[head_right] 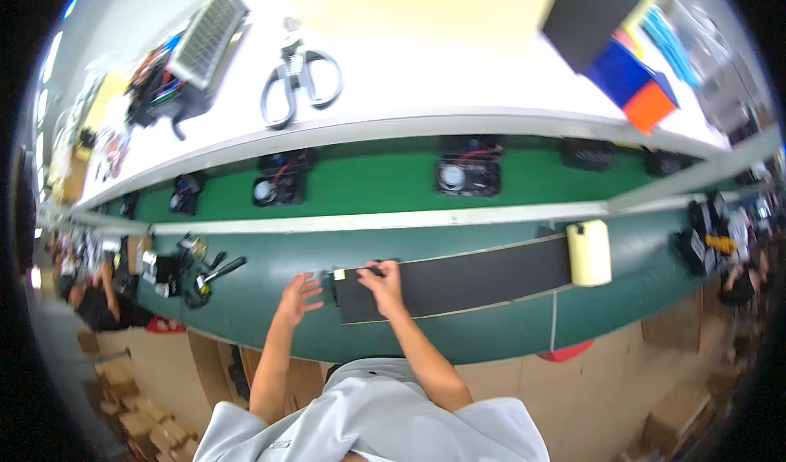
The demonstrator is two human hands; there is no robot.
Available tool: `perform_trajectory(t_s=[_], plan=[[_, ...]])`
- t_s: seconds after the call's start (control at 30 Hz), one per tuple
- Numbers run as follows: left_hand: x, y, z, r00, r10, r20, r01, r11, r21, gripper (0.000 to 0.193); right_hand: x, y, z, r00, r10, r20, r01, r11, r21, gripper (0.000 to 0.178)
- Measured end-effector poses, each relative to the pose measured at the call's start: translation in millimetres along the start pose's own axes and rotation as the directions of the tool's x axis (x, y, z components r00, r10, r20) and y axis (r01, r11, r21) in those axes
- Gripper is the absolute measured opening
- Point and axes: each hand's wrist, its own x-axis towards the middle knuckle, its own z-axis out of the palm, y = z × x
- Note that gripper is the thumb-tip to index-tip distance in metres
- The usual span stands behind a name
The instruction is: Assembling the internal components and housing of an electronic device on a production line.
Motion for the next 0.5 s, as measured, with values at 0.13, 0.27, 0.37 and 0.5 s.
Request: perform_trajectory(t_s=[0.13, 0.27, 0.37, 0.5], plan=[[9.8, -27.9, 38.0, 0.983, 0.061, 0.171, -0.125, 0.911, 0.394, 0.047, 8.3, 17.6, -4.5, 0.991, 0.106, -0.077, -0.113, 0.989, -0.093, 0.02], [28.3, -49.4, 45.1, 0.972, 0.142, -0.189, -0.068, 0.933, 0.354, 0.037, 12.0, 26.4, -14.1, 1.0, 0.013, 0.014, -0.011, 0.991, -0.135, 0.019], [31.3, -58.5, 25.7, 0.968, 0.155, -0.197, -0.084, 0.942, 0.326, 0.036, 11.9, 28.7, -20.1, 0.996, 0.019, 0.084, -0.002, 0.98, -0.197, 0.016], [33.7, -70.7, 1.1, 0.758, 0.631, 0.168, -0.415, 0.268, 0.869, 0.032, 14.2, 25.4, -22.4, 0.998, 0.046, 0.049, -0.039, 0.989, -0.14, 0.014]])
